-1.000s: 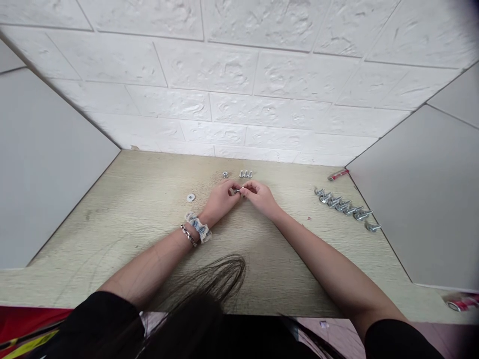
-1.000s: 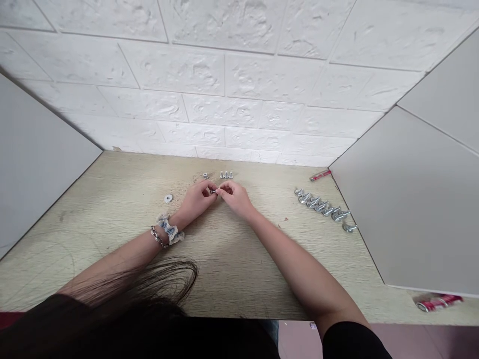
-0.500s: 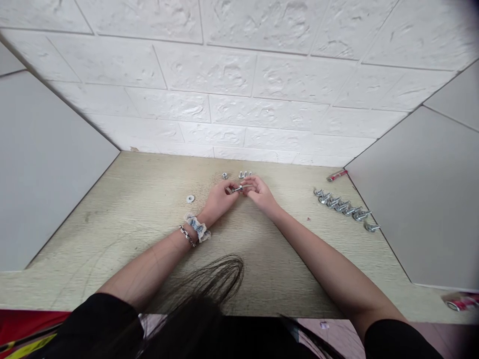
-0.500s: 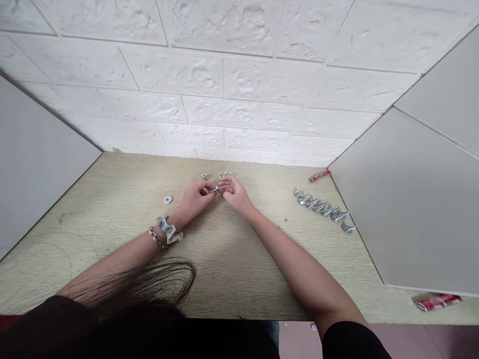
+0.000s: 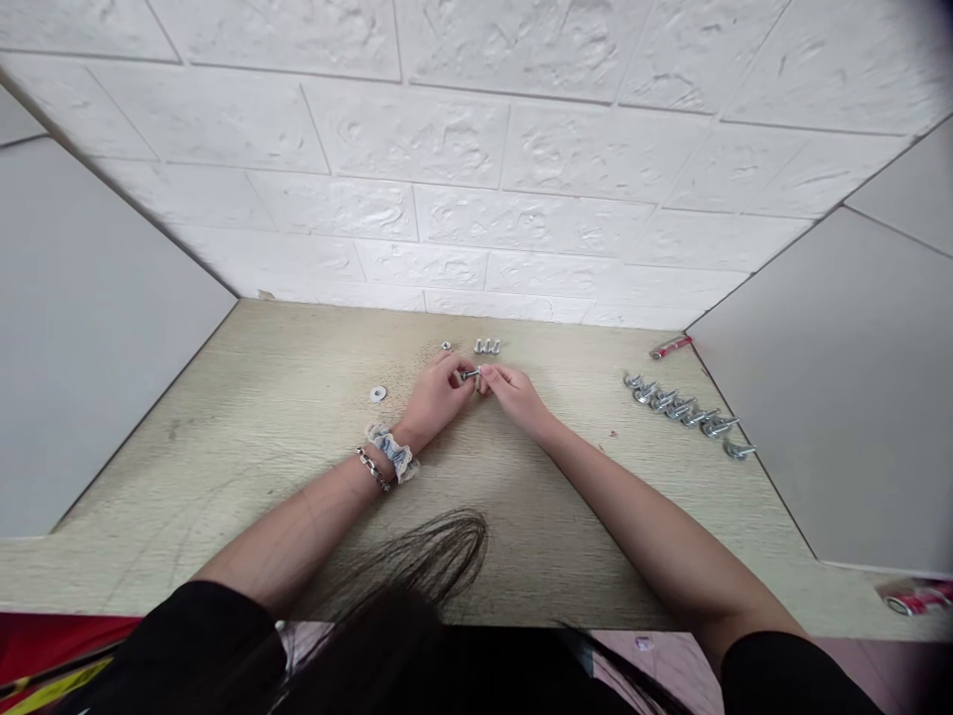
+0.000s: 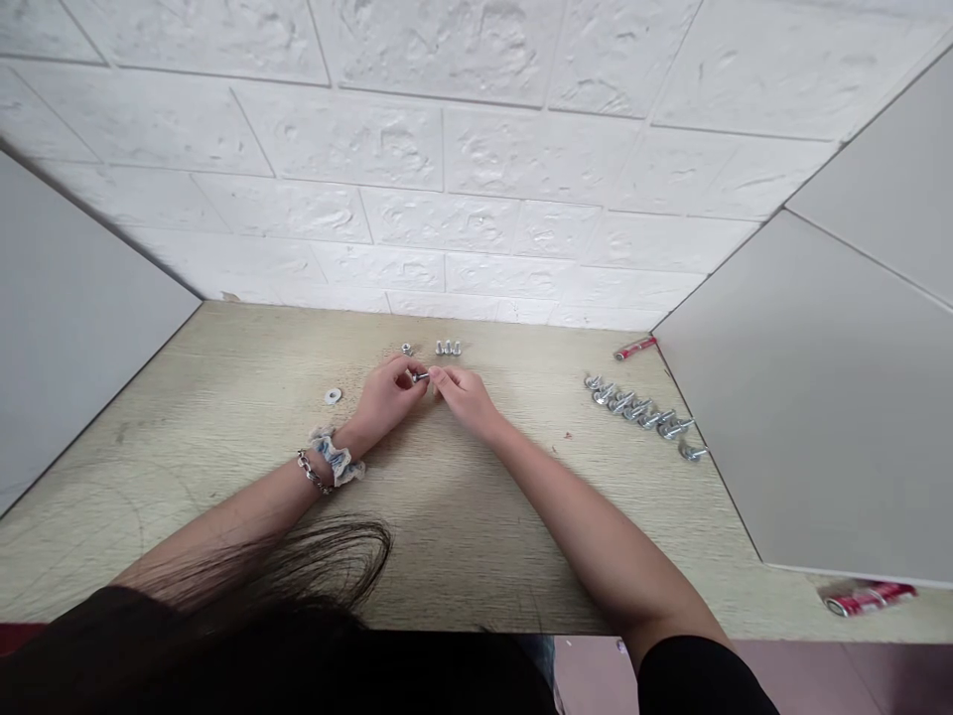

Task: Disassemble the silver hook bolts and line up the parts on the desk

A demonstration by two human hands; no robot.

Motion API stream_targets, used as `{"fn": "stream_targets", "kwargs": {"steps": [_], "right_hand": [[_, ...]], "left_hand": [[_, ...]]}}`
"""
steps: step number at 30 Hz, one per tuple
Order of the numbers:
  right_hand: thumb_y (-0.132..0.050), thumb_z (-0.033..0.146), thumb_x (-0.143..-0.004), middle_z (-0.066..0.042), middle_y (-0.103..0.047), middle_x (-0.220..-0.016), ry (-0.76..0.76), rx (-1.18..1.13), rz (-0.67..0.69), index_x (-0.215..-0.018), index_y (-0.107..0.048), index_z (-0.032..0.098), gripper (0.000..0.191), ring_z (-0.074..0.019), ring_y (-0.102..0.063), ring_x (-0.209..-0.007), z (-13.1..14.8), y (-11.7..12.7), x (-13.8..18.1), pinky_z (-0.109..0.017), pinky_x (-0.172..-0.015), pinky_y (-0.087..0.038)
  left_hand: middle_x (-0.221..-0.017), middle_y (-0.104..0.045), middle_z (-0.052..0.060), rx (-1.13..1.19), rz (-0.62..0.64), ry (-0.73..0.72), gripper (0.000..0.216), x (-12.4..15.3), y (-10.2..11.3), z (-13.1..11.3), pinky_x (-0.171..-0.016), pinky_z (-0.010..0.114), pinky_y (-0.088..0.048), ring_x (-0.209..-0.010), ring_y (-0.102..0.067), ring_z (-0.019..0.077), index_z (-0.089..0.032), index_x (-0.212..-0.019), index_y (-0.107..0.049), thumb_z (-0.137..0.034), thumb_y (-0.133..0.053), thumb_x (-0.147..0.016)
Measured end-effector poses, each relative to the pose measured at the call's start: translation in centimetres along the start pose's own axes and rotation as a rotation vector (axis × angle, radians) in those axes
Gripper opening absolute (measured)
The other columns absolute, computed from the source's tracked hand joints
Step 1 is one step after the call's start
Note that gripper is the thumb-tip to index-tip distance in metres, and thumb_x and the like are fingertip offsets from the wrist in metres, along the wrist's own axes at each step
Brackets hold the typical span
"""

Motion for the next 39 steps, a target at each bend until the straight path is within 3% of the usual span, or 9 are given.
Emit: {"fn": "stream_targets", "kwargs": {"steps": [6,11,20,27,32,35,39], "right_hand": [[-0.04,0.058,-0.082,0.001,-0.05,-0.061,-0.018,0.058,-0.035,-0.062,-0.049,0.018,0.046,-0.0119,-0.047,-0.063,-0.2,0.2,0.1,-0.025,-0.064,-0.036],[-0.042,0.05,-0.083,0.003,-0.048,-0.063,-0.032,0.182,-0.065,-0.064,-0.05,0.018,0.038,-0.0117,-0.044,-0.063,0.4,0.6,0.3,-0.025,-0.061,-0.033],[-0.047,0.035,-0.082,-0.001,-0.058,-0.075,0.065,0.27,-0.086,-0.076,-0.057,0.018,0.021,-0.0131,-0.049,-0.07,1.7,0.9,0.0,-0.025,-0.066,-0.036],[-0.05,0.017,-0.077,-0.003,-0.065,-0.083,0.174,0.441,0.178,-0.081,-0.066,0.019,0.017,-0.015,-0.054,-0.076,6.7,0.3,-2.0,-0.028,-0.07,-0.038],[-0.053,0.01,-0.071,-0.002,-0.067,-0.078,0.152,0.498,0.33,-0.072,-0.068,0.02,0.018,-0.0159,-0.055,-0.072,9.7,-0.6,-3.9,-0.028,-0.064,-0.037],[-0.053,0.007,-0.068,-0.002,-0.066,-0.072,0.137,0.494,0.38,-0.067,-0.068,0.02,0.019,-0.0155,-0.055,-0.068,10.4,-1.1,-4.6,-0.028,-0.062,-0.036],[-0.05,0.006,-0.069,-0.001,-0.067,-0.075,0.116,0.471,0.432,-0.072,-0.068,0.02,0.023,-0.0158,-0.057,-0.071,10.1,-1.2,-4.4,-0.028,-0.064,-0.038]], "left_hand": [[-0.075,-0.054,-0.001,-0.007,0.014,-0.041,0.005,0.1,-0.1,-0.4,-0.062,0.022,-0.042,-0.058,-0.047,0.0078,-0.017,-0.073,-0.057,-0.02,-0.055,-0.075],[-0.07,-0.051,-0.001,-0.031,0.062,-0.06,0.007,0.2,-0.7,-0.5,-0.062,0.023,-0.041,-0.063,-0.048,0.0098,-0.017,-0.067,-0.053,-0.018,-0.053,-0.074],[-0.062,-0.054,-0.003,0.077,0.061,0.127,0.009,0.1,-0.4,0.3,-0.059,0.024,-0.041,-0.061,-0.049,0.0112,-0.017,-0.067,-0.055,-0.024,-0.058,-0.072],[-0.072,-0.059,-0.001,0.461,0.043,0.296,0.019,0.2,-0.4,1.6,-0.065,0.024,-0.043,-0.066,-0.052,0.0101,-0.015,-0.076,-0.059,-0.034,-0.061,-0.073],[-0.078,-0.058,-0.001,0.928,0.141,0.408,0.017,0.4,-1.5,2.3,-0.074,0.024,-0.048,-0.064,-0.052,0.0064,-0.016,-0.08,-0.059,-0.032,-0.063,-0.073],[-0.081,-0.058,-0.001,1.21,0.212,0.521,0.014,0.9,-2.5,2.3,-0.078,0.024,-0.049,-0.06,-0.051,0.0038,-0.017,-0.083,-0.059,-0.028,-0.061,-0.076],[-0.078,-0.057,0.0,1.384,0.302,0.625,0.008,1.5,-3.4,1.8,-0.076,0.022,-0.051,-0.059,-0.052,0.0039,-0.017,-0.083,-0.057,-0.024,-0.054,-0.082]]}}
Point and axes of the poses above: each hand's wrist, its own x-axis away from the middle knuckle, its own y-axis out of the back of the hand, z = x × y, the point moved 9 cm from there along -x, towards the middle knuckle
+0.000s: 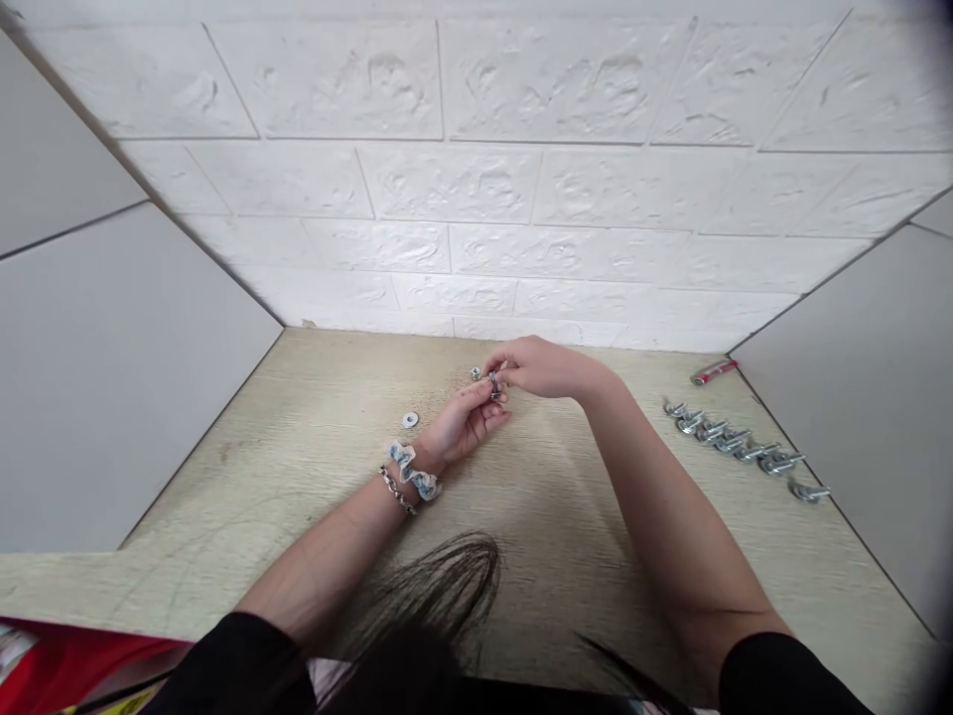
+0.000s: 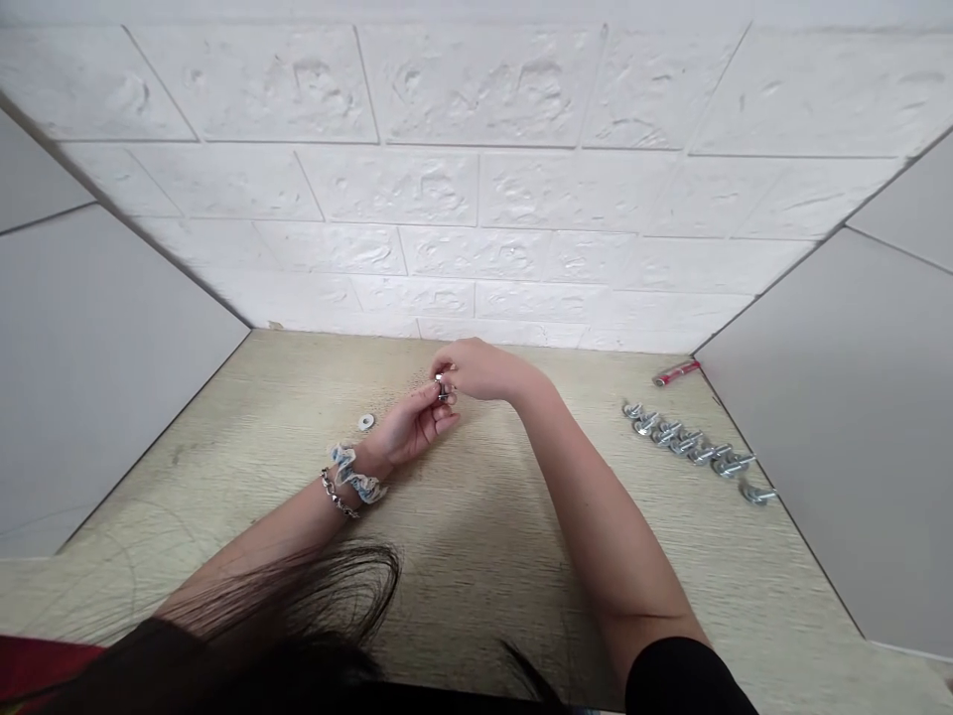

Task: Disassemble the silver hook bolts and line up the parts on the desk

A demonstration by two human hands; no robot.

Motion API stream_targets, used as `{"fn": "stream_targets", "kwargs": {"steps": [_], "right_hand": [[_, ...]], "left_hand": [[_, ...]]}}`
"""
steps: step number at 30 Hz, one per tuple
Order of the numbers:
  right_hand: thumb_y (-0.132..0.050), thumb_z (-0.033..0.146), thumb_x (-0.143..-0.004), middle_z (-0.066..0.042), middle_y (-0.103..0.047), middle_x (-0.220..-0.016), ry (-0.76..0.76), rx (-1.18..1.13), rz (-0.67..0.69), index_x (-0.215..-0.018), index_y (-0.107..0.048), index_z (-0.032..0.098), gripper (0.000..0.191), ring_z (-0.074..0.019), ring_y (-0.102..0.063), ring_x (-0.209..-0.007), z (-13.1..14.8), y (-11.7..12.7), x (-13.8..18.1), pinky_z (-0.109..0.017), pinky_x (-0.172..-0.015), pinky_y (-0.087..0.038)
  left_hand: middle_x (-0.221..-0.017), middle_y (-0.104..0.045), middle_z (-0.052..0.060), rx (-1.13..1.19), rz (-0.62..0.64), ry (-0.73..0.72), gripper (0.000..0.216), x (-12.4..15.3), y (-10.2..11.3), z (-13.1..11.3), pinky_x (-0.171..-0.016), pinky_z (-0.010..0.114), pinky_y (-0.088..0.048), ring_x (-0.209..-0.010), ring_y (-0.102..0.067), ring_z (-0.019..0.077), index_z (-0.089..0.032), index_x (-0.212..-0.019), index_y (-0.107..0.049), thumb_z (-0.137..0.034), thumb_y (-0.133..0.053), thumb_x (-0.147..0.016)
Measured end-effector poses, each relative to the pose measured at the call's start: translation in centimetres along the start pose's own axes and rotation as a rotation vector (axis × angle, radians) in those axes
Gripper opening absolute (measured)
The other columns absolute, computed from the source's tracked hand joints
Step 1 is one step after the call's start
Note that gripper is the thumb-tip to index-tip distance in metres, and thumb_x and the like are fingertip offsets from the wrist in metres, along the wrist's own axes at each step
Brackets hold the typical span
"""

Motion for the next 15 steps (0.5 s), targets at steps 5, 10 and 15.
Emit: {"fn": "stream_targets", "kwargs": {"steps": [5,10,15], "right_hand": [[-0.05,0.01,-0.072,-0.001,-0.067,-0.078,0.047,-0.083,0.037,-0.078,-0.067,0.02,0.021,-0.0147,-0.057,-0.071,0.0,-0.2,0.7,-0.027,-0.064,-0.04],[-0.049,0.011,-0.075,-0.001,-0.065,-0.079,0.025,-0.099,-0.125,-0.085,-0.066,0.019,0.021,-0.0128,-0.054,-0.067,-0.5,2.0,1.1,-0.027,-0.063,-0.039],[-0.053,0.009,-0.075,-0.005,-0.066,-0.092,-0.039,-0.021,-0.302,-0.092,-0.067,0.018,0.024,-0.0158,-0.058,-0.078,-2.0,2.9,0.4,-0.03,-0.071,-0.043]], "left_hand": [[-0.067,-0.048,0.0,0.1,0.067,0.143,0.015,0.4,-1.0,0.9,-0.072,0.025,-0.052,-0.055,-0.046,0.0064,-0.017,-0.077,-0.054,-0.025,-0.045,-0.085],[-0.06,-0.036,-0.002,0.097,0.103,0.197,0.016,0.7,-1.2,1.1,-0.072,0.029,-0.051,-0.05,-0.037,0.0083,-0.018,-0.07,-0.049,-0.027,-0.045,-0.083],[-0.059,-0.037,-0.001,0.014,0.209,0.304,0.017,1.2,-2.0,2.2,-0.069,0.029,-0.05,-0.052,-0.039,0.0088,-0.017,-0.069,-0.051,-0.03,-0.052,-0.079]]}}
Point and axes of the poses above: each hand's wrist, its own x-axis away from the middle knuckle, its own y-axis out of the back of the hand, z = x × y, the point moved 9 cm from there along -x, towards the middle knuckle
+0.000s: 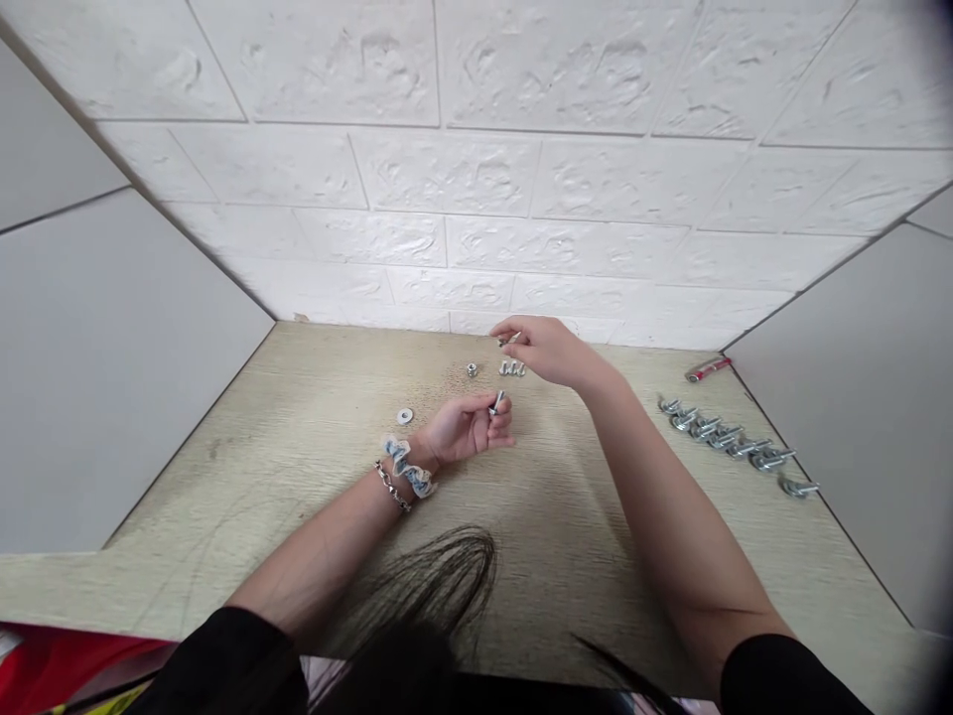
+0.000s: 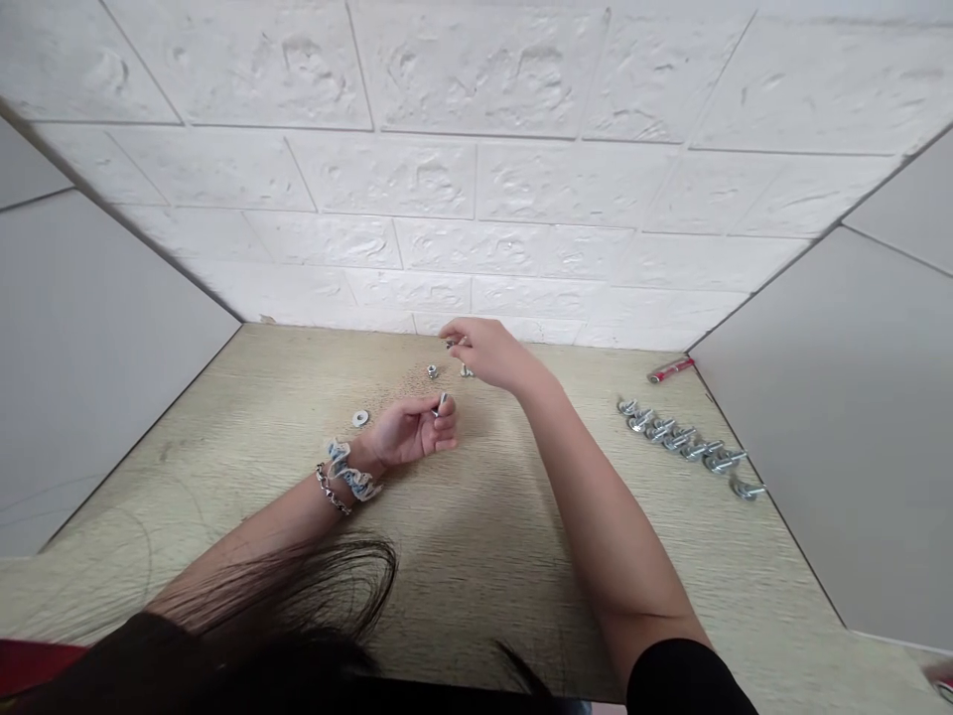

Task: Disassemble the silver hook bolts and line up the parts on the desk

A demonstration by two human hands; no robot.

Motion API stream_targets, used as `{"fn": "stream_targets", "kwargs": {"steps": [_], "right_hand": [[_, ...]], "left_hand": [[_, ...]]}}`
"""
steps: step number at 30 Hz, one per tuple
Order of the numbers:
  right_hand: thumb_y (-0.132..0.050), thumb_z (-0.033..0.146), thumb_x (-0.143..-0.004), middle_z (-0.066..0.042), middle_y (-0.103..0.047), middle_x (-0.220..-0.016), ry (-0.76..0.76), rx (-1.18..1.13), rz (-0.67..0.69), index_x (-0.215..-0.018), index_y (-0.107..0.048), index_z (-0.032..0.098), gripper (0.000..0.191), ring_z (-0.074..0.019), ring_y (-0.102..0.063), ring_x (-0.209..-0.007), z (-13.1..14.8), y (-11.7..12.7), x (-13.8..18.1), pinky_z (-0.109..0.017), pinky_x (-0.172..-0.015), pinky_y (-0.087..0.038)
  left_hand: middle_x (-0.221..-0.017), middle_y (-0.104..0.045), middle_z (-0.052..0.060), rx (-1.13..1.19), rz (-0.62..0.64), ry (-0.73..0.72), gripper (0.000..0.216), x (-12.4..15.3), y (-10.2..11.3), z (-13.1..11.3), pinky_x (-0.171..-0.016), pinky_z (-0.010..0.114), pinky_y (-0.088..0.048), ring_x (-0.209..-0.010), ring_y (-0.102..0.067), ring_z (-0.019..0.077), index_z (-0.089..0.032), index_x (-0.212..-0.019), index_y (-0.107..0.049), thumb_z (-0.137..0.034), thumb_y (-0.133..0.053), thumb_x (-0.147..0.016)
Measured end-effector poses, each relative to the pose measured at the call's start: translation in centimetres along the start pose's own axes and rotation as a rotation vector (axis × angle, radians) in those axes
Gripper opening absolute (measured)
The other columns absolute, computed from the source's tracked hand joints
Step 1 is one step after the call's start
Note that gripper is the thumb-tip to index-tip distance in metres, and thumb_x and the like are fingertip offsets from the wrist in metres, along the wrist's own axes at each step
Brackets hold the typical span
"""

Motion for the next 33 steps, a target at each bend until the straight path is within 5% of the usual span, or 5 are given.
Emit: {"fn": "stream_targets", "kwargs": {"steps": [5,11,20,33], "right_hand": [[-0.053,0.012,-0.078,-0.009,-0.067,-0.097,0.034,0.262,0.047,-0.09,-0.068,0.014,0.019,-0.0174,-0.06,-0.088,-0.4,-3.8,-1.8,-0.031,-0.08,-0.042],[-0.05,0.012,-0.081,-0.007,-0.067,-0.104,0.043,0.485,0.115,-0.091,-0.067,0.018,0.02,-0.0213,-0.057,-0.102,-1.3,-7.0,-2.9,-0.048,-0.098,-0.028],[-0.049,0.011,-0.082,-0.006,-0.066,-0.109,0.011,0.508,0.102,-0.101,-0.063,0.019,0.025,-0.0216,-0.057,-0.105,-2.6,-7.7,-2.9,-0.06,-0.105,-0.012],[-0.046,0.01,-0.082,-0.007,-0.065,-0.108,0.037,0.512,0.113,-0.1,-0.062,0.019,0.026,-0.0222,-0.057,-0.104,-2.3,-8.0,-2.5,-0.062,-0.104,-0.013]], "left_hand": [[-0.062,-0.046,0.0,-0.188,0.22,0.119,0.021,0.2,-1.8,1.8,-0.073,0.03,-0.047,-0.057,-0.045,0.009,-0.012,-0.071,-0.055,-0.033,-0.06,-0.075],[-0.066,-0.053,0.003,-0.306,0.266,0.155,0.024,0.2,-2.0,2.9,-0.072,0.027,-0.043,-0.062,-0.049,0.0103,-0.01,-0.072,-0.059,-0.033,-0.062,-0.076],[-0.066,-0.055,0.002,-0.276,0.231,0.162,0.024,-0.1,-1.7,3.1,-0.072,0.026,-0.044,-0.063,-0.052,0.0095,-0.01,-0.074,-0.061,-0.033,-0.066,-0.074],[-0.066,-0.057,0.003,-0.292,0.166,0.161,0.024,-0.2,-1.4,3.0,-0.067,0.024,-0.044,-0.066,-0.055,0.0107,-0.011,-0.074,-0.062,-0.034,-0.068,-0.072]]}}
Point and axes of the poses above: each hand's wrist, its own x-axis away from the middle knuckle, its own y-axis out of the back of the hand, z = x × y, the point moved 9 cm from there along -x, towards the middle knuckle
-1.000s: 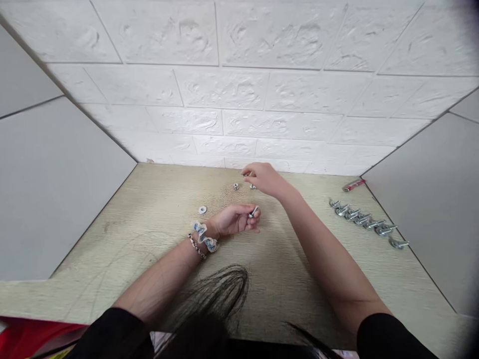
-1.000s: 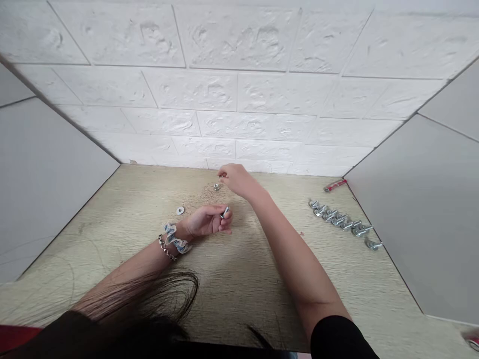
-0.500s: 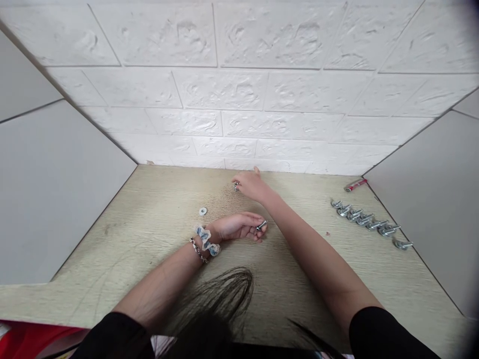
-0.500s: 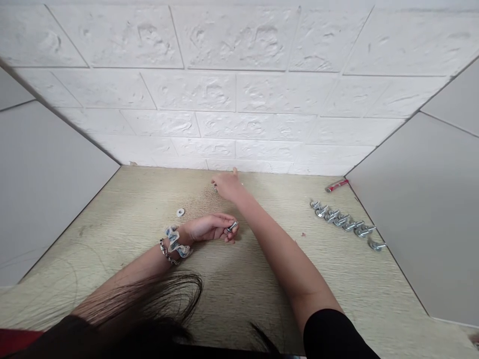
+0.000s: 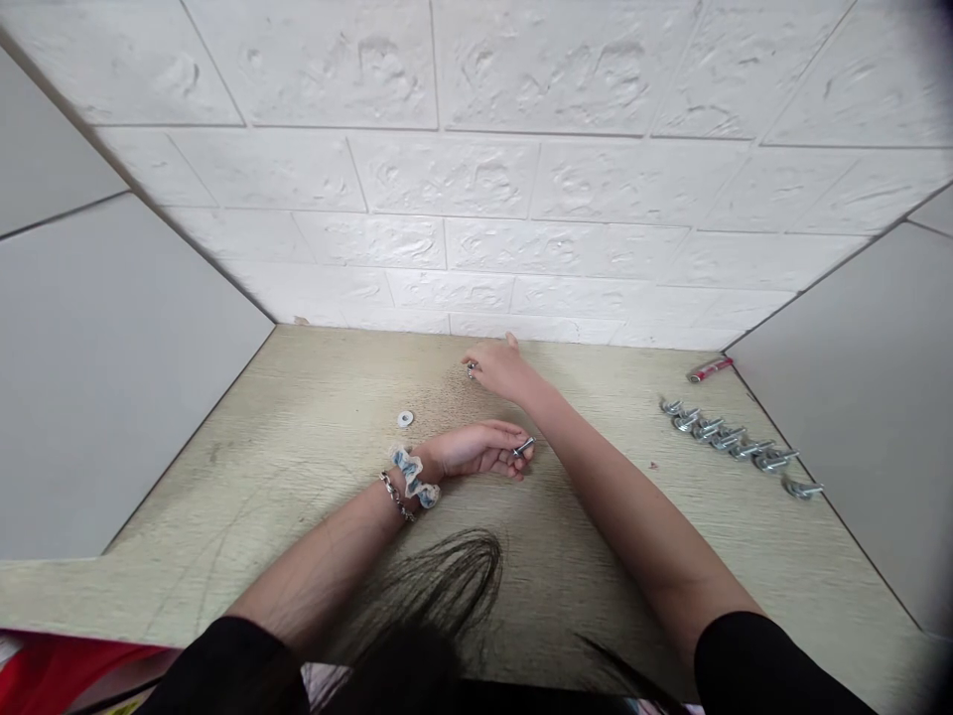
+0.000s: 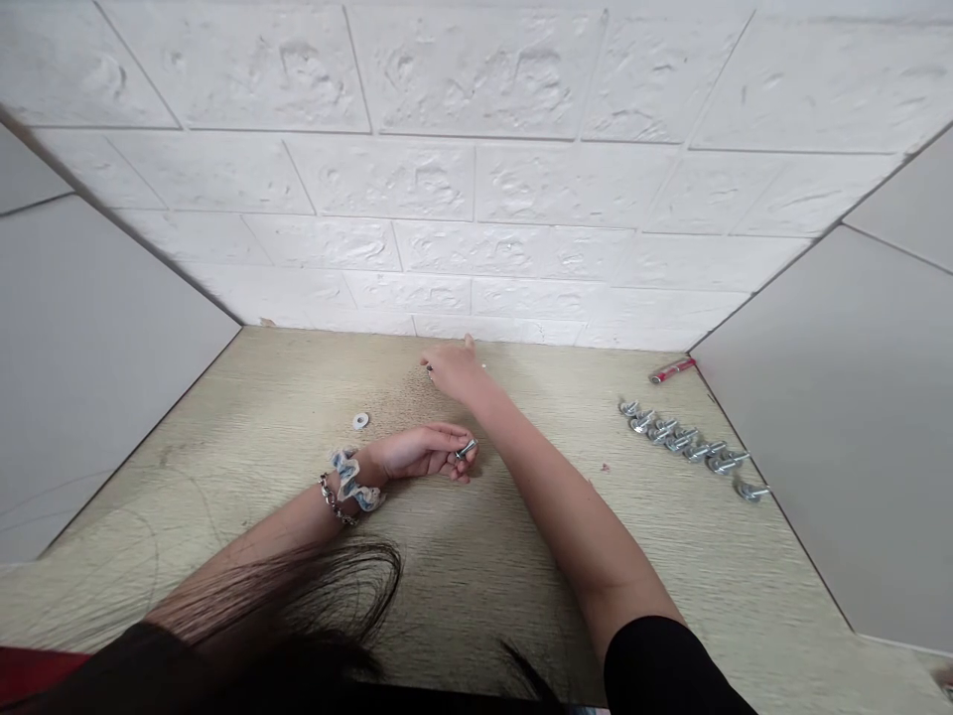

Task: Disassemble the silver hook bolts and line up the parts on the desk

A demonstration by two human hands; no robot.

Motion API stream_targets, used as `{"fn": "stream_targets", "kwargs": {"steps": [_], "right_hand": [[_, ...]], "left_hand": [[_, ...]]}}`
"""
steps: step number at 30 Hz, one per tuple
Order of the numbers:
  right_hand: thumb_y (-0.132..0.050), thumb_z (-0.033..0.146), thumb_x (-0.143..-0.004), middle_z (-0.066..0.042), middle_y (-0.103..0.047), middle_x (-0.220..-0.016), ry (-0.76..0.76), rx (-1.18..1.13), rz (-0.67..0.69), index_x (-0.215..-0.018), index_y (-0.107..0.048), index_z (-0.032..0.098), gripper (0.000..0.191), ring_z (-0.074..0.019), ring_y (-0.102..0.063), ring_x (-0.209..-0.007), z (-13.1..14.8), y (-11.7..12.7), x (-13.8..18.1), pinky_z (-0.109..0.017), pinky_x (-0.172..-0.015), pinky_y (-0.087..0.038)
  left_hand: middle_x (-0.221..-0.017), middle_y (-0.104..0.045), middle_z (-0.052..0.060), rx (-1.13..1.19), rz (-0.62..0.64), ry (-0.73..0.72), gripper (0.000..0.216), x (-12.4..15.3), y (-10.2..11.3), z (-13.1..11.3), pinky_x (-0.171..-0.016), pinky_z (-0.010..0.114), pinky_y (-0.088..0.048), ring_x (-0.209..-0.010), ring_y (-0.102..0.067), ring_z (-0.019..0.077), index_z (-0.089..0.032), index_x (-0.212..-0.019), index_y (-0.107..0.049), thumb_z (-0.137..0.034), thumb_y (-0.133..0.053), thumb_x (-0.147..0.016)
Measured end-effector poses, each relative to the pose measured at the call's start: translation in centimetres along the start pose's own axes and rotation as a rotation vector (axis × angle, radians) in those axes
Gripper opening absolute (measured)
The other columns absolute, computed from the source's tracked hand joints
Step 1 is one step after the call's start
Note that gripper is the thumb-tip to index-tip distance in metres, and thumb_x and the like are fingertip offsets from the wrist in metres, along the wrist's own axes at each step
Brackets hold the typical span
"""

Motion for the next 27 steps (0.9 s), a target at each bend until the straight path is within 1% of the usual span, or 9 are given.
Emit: {"fn": "stream_targets", "kwargs": {"steps": [5,8,11,13,15,17,21,24,27], "right_hand": [[-0.049,0.014,-0.081,-0.007,-0.063,-0.11,0.021,0.013,-0.032,-0.103,-0.061,0.02,0.026,-0.0232,-0.055,-0.105,0.1,0.4,0.1,-0.061,-0.103,-0.015],[-0.051,0.019,-0.08,-0.008,-0.061,-0.112,0.015,0.02,-0.126,-0.104,-0.06,0.02,0.025,-0.0245,-0.053,-0.107,-0.2,2.3,0.5,-0.061,-0.102,-0.016],[-0.047,0.022,-0.083,-0.009,-0.06,-0.112,-0.001,-0.044,-0.274,-0.104,-0.059,0.02,0.024,-0.0243,-0.053,-0.107,-0.5,5.3,1.8,-0.058,-0.102,-0.02],[-0.044,0.024,-0.085,-0.009,-0.06,-0.11,0.015,-0.136,-0.37,-0.104,-0.059,0.018,0.024,-0.0227,-0.053,-0.105,-0.6,6.9,3.3,-0.05,-0.1,-0.028],[-0.043,0.025,-0.085,-0.009,-0.06,-0.106,0.053,-0.227,-0.44,-0.104,-0.058,0.017,0.025,-0.0205,-0.054,-0.1,-0.6,7.4,5.1,-0.04,-0.093,-0.038],[-0.043,0.027,-0.085,-0.009,-0.06,-0.1,0.085,-0.281,-0.463,-0.104,-0.057,0.017,0.026,-0.019,-0.054,-0.094,-0.7,6.6,6.9,-0.035,-0.086,-0.042],[-0.048,0.026,-0.08,-0.008,-0.058,-0.094,0.111,-0.311,-0.406,-0.102,-0.055,0.017,0.025,-0.02,-0.052,-0.092,-1.3,3.2,9.3,-0.034,-0.083,-0.043],[-0.05,0.022,-0.075,-0.008,-0.058,-0.094,0.109,-0.308,-0.354,-0.099,-0.052,0.018,0.024,-0.0207,-0.051,-0.092,-1.4,1.4,9.8,-0.035,-0.084,-0.042],[-0.051,0.021,-0.075,-0.008,-0.057,-0.093,0.089,-0.29,-0.327,-0.094,-0.052,0.018,0.019,-0.0207,-0.051,-0.091,-1.3,0.7,9.5,-0.035,-0.084,-0.042]], "left_hand": [[-0.067,-0.058,0.003,0.023,-0.009,-0.012,0.023,0.0,0.0,-0.1,-0.065,0.023,-0.045,-0.064,-0.055,0.0099,-0.01,-0.074,-0.062,-0.032,-0.069,-0.072],[-0.07,-0.058,0.003,0.072,-0.043,-0.068,0.02,-0.1,0.5,-0.6,-0.066,0.022,-0.047,-0.063,-0.055,0.0086,-0.009,-0.076,-0.063,-0.029,-0.068,-0.073],[-0.073,-0.059,0.003,0.142,-0.182,-0.156,0.015,-0.1,2.1,-1.4,-0.065,0.021,-0.049,-0.06,-0.054,0.0065,-0.01,-0.082,-0.063,-0.025,-0.064,-0.078],[-0.074,-0.059,0.002,0.188,-0.307,-0.185,0.013,0.0,3.5,-1.6,-0.063,0.02,-0.05,-0.057,-0.053,0.0051,-0.011,-0.086,-0.063,-0.022,-0.058,-0.082],[-0.075,-0.059,0.001,0.231,-0.398,-0.209,0.01,0.1,4.6,-1.7,-0.063,0.019,-0.05,-0.056,-0.053,0.0041,-0.011,-0.085,-0.063,-0.018,-0.056,-0.084],[-0.073,-0.06,0.0,0.258,-0.438,-0.246,0.006,0.1,5.1,-1.8,-0.062,0.017,-0.05,-0.056,-0.054,0.0036,-0.012,-0.083,-0.062,-0.014,-0.056,-0.082],[-0.073,-0.062,0.0,0.248,-0.455,-0.316,0.011,-0.1,5.3,-2.0,-0.068,0.017,-0.049,-0.063,-0.058,0.0045,-0.013,-0.088,-0.063,-0.009,-0.059,-0.079],[-0.082,-0.065,0.004,0.222,-0.473,-0.337,0.014,-0.1,5.2,-2.1,-0.074,0.017,-0.048,-0.073,-0.06,0.0066,-0.011,-0.088,-0.066,-0.006,-0.059,-0.077],[-0.079,-0.066,0.005,0.205,-0.491,-0.364,0.014,0.1,5.3,-2.5,-0.075,0.018,-0.047,-0.075,-0.059,0.0083,-0.01,-0.087,-0.067,-0.007,-0.057,-0.077]]}}
Point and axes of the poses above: each hand's wrist, its own x-axis away from the middle knuckle, its own y-axis out of the back of the hand, z = x × y, the point moved 9 cm from there along -x, towards the middle knuckle
